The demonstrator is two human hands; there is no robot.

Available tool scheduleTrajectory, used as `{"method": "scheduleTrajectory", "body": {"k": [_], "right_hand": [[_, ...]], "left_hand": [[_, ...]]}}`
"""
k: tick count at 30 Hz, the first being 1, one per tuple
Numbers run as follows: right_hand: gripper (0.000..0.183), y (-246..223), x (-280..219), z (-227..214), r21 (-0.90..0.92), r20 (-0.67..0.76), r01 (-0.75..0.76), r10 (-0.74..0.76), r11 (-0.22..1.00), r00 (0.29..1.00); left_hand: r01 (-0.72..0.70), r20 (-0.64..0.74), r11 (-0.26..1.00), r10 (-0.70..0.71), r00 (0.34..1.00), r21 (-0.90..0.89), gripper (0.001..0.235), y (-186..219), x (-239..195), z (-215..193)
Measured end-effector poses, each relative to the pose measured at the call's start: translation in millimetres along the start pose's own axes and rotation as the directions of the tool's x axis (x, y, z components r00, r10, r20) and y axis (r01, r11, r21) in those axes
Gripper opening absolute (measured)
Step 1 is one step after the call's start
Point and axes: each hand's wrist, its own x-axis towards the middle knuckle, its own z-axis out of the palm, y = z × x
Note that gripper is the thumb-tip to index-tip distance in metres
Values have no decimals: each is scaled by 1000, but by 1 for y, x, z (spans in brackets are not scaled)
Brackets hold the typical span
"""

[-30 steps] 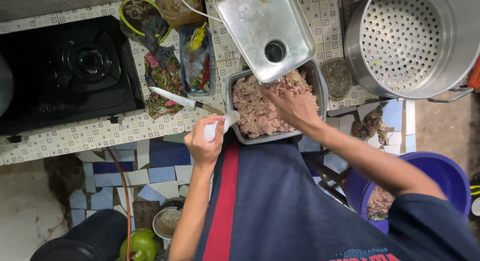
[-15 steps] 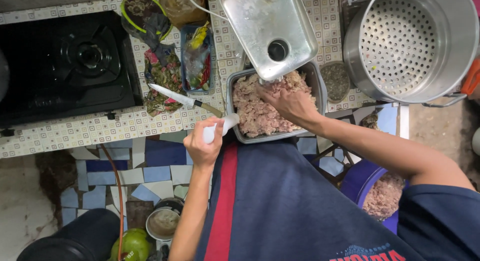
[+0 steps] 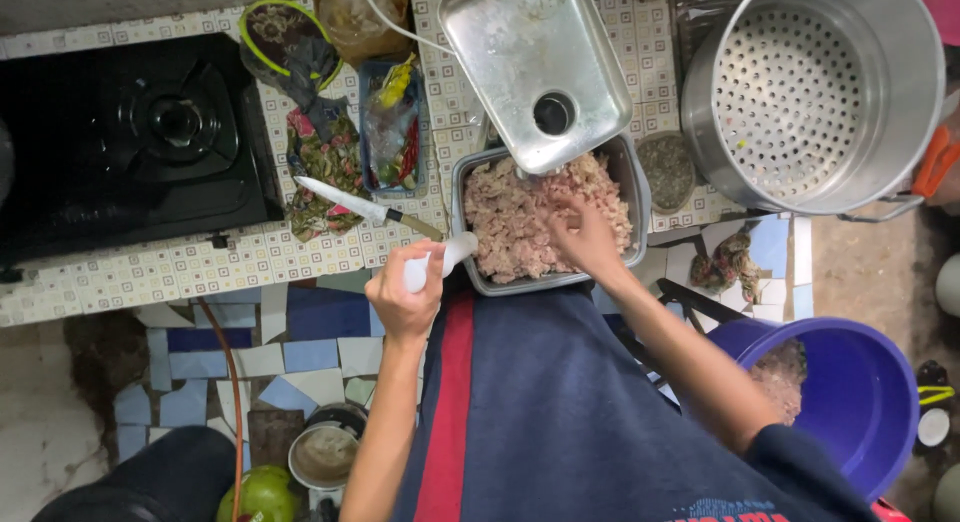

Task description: Grinding meat using a grinder and a plunger, then transferring the ground meat to a bowl.

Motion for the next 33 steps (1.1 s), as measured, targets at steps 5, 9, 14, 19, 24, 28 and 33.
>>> {"method": "scheduleTrajectory", "body": {"k": [5, 9, 14, 19, 24, 28, 33], "right_hand": [[55, -16, 11, 41, 853, 49, -218, 343, 474, 938], [49, -35, 11, 41, 925, -68, -63, 328, 374, 942], [34, -18, 28, 52, 676, -323, 49, 236, 735, 916], [23, -21, 19, 49, 544, -422, 118, 149, 831, 894], [23, -16, 19, 44, 462, -410, 75, 138, 884, 901], [45, -32, -10, 20, 355, -280, 2, 104, 935, 954], [68, -37, -18, 10, 486, -211, 24, 91, 874, 973]], "left_hand": [[-18, 16, 1000, 18, 1000, -13, 29, 4, 2, 0], [-38, 26, 999, 39, 999, -17, 30, 6, 4, -1], [-63, 45, 998, 62, 997, 3, 30, 5, 5, -6], [-62, 56, 998, 63, 996, -11, 29, 0, 3, -5], [-62, 82, 998, 63, 995, -19, 30, 0, 3, -4], [-49, 88, 999, 50, 995, -13, 30, 2, 6, -6], [-50, 93, 998, 52, 994, -33, 30, 5, 12, -7]]}}
